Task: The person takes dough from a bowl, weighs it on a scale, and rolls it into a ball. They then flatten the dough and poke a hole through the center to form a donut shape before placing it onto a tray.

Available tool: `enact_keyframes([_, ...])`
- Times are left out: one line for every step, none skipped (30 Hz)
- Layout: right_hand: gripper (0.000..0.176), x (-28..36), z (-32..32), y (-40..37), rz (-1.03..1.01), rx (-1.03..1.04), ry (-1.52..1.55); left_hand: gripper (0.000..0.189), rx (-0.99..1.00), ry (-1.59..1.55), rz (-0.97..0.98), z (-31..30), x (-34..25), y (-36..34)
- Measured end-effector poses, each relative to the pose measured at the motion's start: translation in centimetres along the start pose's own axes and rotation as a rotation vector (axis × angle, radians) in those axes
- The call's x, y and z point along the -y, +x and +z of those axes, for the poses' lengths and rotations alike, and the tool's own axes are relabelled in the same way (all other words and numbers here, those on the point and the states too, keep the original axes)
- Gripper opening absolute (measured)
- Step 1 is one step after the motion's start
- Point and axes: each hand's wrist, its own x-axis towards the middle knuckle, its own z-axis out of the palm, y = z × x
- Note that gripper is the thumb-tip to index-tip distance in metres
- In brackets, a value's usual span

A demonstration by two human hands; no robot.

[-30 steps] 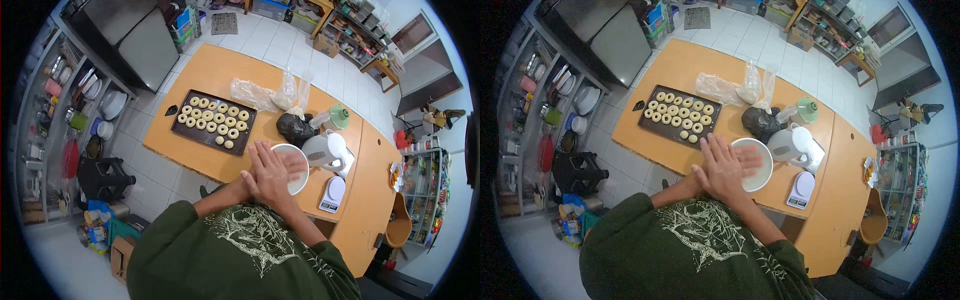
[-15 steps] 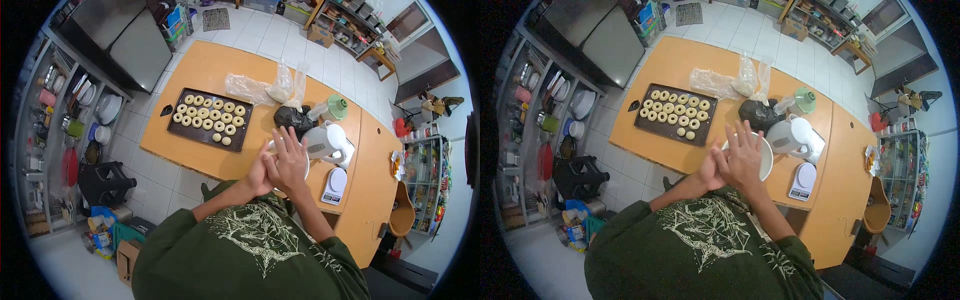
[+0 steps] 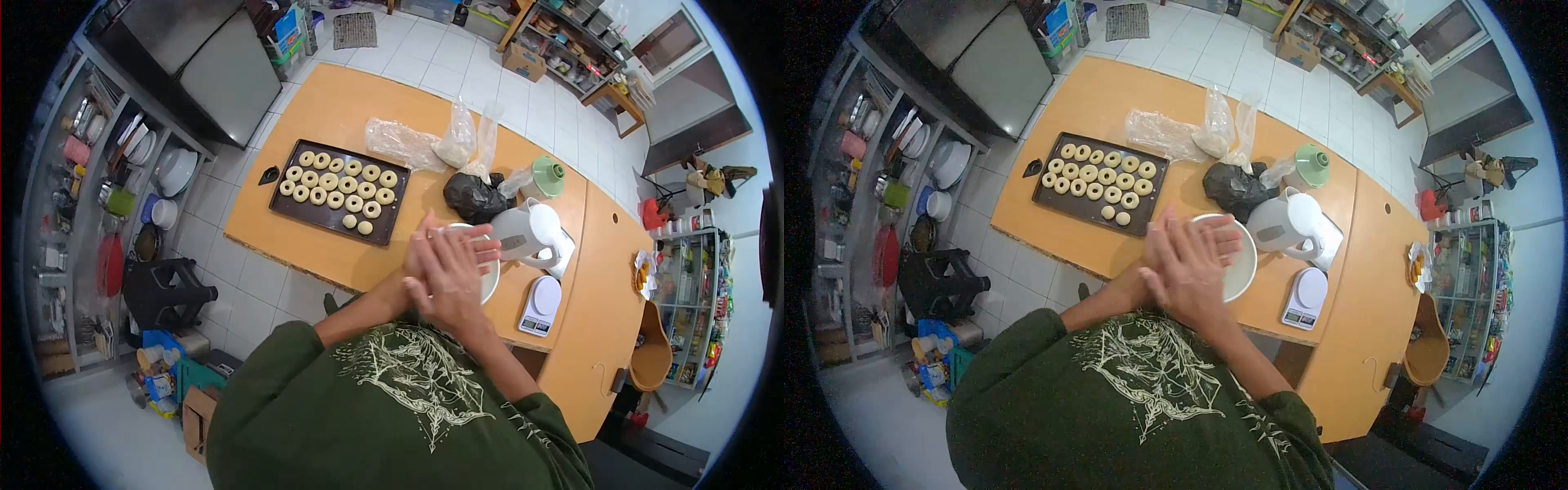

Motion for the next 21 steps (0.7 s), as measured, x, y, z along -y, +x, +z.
enact_keyframes([0.06, -0.7, -0.7, -0.2, 0.002, -0.026, -0.059, 0.099, 0.003, -0.001, -0.001, 1.7, 0.0, 0.1])
enact_keyframes([0.06, -1.3, -1.9, -0.3, 0.059, 0.007, -0.176, 0.099, -0.197, 0.124, 0.005, 3.5, 0.5, -0.1])
enact_keyframes([0.06, -1.6, -1.9, -0.2, 0.063, 0.015, -0.175, 0.099, -0.402, 0.244, 0.008, 5.0, 1.3, -0.5])
enact_keyframes([0.06, -1.9, -1.9, 0.1, 0.104, -0.016, -0.164, 0.097, -0.512, 0.283, -0.055, 5.2, 2.8, -0.5])
enact_keyframes([0.06, -2.2, -1.9, 0.5, 0.136, -0.054, -0.156, 0.097, -0.51, 0.283, -0.051, 2.1, 3.7, 0.1])
enact_keyframes([0.058, -1.9, -0.1, 0.3, 0.166, -0.074, 0.076, 0.096, -0.099, 0.053, -0.114, -3.3, 4.5, 0.7])
enact_keyframes([0.058, -1.0, 0.1, 0.3, 0.159, -0.072, 0.075, 0.094, 0.313, -0.175, -0.172, -6.3, 4.9, 1.1])
enact_keyframes([0.056, -0.2, 0.0, 0.3, 0.026, -0.018, 0.05, 0.094, 0.161, 0.01, -0.066, -4.0, 3.1, 0.6])
enact_keyframes([0.055, 0.2, 0.0, 0.2, -0.103, 0.034, 0.026, 0.094, 0.16, 0.013, -0.066, -4.0, 2.4, 0.9])
enact_keyframes([0.051, -0.5, -0.2, -0.1, -0.153, 0.016, 0.049, 0.093, 0.24, -0.073, -0.019, -4.0, 1.7, 1.3])
enact_keyframes([0.051, -1.3, -1.1, 0.0, -0.155, 0.012, 0.047, 0.093, 0.323, -0.159, 0.028, -4.0, 1.2, 1.6])
enact_keyframes([0.051, -1.9, -2.3, 0.1, -0.088, 0.015, -0.035, 0.094, -0.168, 0.04, -0.017, 2.1, 0.6, 0.4])
enact_keyframes([0.051, -2.2, -2.9, 0.2, -0.018, 0.021, -0.115, 0.094, -0.168, 0.037, -0.018, 4.7, 2.0, 0.3])
enact_keyframes([0.054, -2.3, -2.8, 0.5, 0.04, -0.071, -0.19, 0.092, -0.431, 0.224, 0.079, 6.5, 4.0, 0.1])
enact_keyframes([0.054, -2.2, -2.1, 0.4, 0.04, -0.068, -0.19, 0.091, -0.692, 0.414, 0.179, 7.1, 4.9, 0.0])
enact_keyframes([0.056, -1.9, -0.6, 0.4, 0.03, -0.057, -0.025, 0.087, -0.06, 0.212, -0.081, 0.4, 4.1, -0.8])
enact_keyframes([0.059, -1.2, 0.5, 0.4, 0.021, -0.044, 0.141, 0.087, -0.062, 0.213, -0.08, 0.4, 3.6, -1.0])
enact_keyframes([0.06, 0.4, 0.4, 0.4, -0.049, 0.026, 0.138, 0.088, -0.12, 0.208, -0.073, 0.8, 3.0, -1.1])
enact_keyframes([0.06, 0.1, 0.2, 0.3, -0.05, 0.017, 0.137, 0.088, -0.176, 0.207, -0.07, 1.3, 2.2, -1.0])
enact_keyframes([0.06, -0.5, -0.3, 0.0, -0.051, -0.035, 0.052, 0.089, -0.231, 0.204, -0.07, 1.8, 1.4, -0.8])
enact_keyframes([0.061, -1.0, -0.7, -0.3, -0.048, -0.081, -0.031, 0.089, -0.289, 0.195, -0.068, 2.4, 1.0, -0.8])
